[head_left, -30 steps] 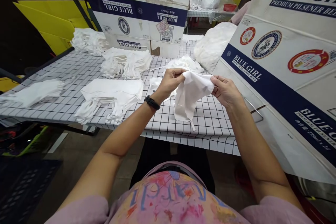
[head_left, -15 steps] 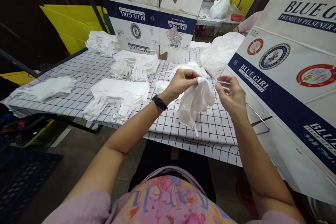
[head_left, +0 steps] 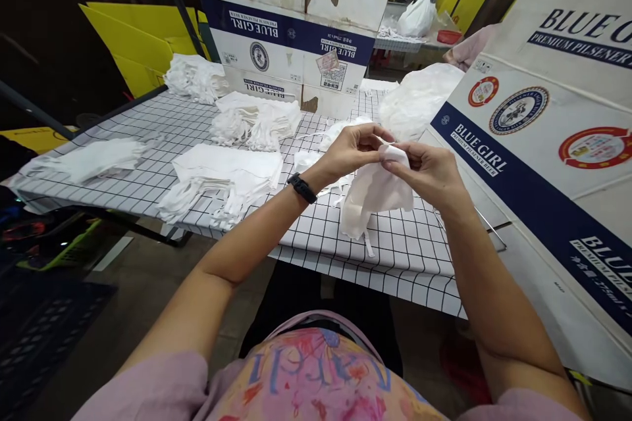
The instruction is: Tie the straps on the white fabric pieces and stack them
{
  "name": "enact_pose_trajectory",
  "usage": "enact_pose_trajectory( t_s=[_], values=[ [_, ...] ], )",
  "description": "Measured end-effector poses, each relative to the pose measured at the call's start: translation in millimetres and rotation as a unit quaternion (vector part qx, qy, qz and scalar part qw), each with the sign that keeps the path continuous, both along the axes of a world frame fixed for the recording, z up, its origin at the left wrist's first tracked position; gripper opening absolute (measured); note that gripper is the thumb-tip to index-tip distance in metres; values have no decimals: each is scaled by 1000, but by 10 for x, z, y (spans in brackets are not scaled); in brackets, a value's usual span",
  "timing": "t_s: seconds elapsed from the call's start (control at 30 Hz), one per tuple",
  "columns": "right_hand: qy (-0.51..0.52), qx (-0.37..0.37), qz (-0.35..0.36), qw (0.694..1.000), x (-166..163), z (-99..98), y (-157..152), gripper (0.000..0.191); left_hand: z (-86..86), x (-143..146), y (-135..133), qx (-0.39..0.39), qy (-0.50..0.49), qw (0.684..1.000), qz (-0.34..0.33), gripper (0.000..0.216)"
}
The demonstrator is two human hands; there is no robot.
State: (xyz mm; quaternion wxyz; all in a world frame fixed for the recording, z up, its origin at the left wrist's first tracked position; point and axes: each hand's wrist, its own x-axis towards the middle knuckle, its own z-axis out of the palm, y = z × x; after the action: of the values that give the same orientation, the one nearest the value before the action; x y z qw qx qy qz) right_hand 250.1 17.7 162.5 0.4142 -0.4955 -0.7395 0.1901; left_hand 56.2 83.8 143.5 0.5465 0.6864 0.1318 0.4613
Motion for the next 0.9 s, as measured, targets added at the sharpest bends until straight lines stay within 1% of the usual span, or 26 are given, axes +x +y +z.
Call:
enact_pose_trajectory(
  t_s=[0.13,0.23,0.33,0.4,0.43,0.53,0.57,0.6,0.67,0.7,0.8,0.9],
  values=[
    [40,-17,-26,999,-27,101,-70,27,-87,-28,-7,6,17,1000,5,51],
    [77,-32,-24,996,-23,160,-79,22,-193,1,-53,13,53,998,12,37],
    [95,-38,-24,994,11,188,-61,20,-280,33,-115,47,69,993,85,27],
    [95,-45,-18,994,47,198,-50,20,-305,34,-157,60,77,987,131,21],
    [94,-48,-12,994,65,204,-48,20,-310,27,-176,59,78,985,142,21],
    [73,-45,7,996,110,248,-69,20,-333,-7,-208,47,68,986,142,24],
    [55,-42,15,997,119,273,-85,21,-356,-18,-210,55,60,986,145,24],
    [32,-40,23,998,124,301,-102,27,-391,-27,-208,75,55,985,148,20],
    [-21,-37,32,999,130,360,-137,40,-496,-43,-203,131,58,978,153,8],
    [-46,-38,30,998,133,388,-151,41,-565,-52,-204,157,69,973,154,7],
    [-90,-58,6,994,156,451,-173,28,-796,-102,-239,189,141,963,132,15],
    [-75,-75,-26,994,198,499,-182,25,-1009,-178,-308,175,238,950,102,19]
  ],
)
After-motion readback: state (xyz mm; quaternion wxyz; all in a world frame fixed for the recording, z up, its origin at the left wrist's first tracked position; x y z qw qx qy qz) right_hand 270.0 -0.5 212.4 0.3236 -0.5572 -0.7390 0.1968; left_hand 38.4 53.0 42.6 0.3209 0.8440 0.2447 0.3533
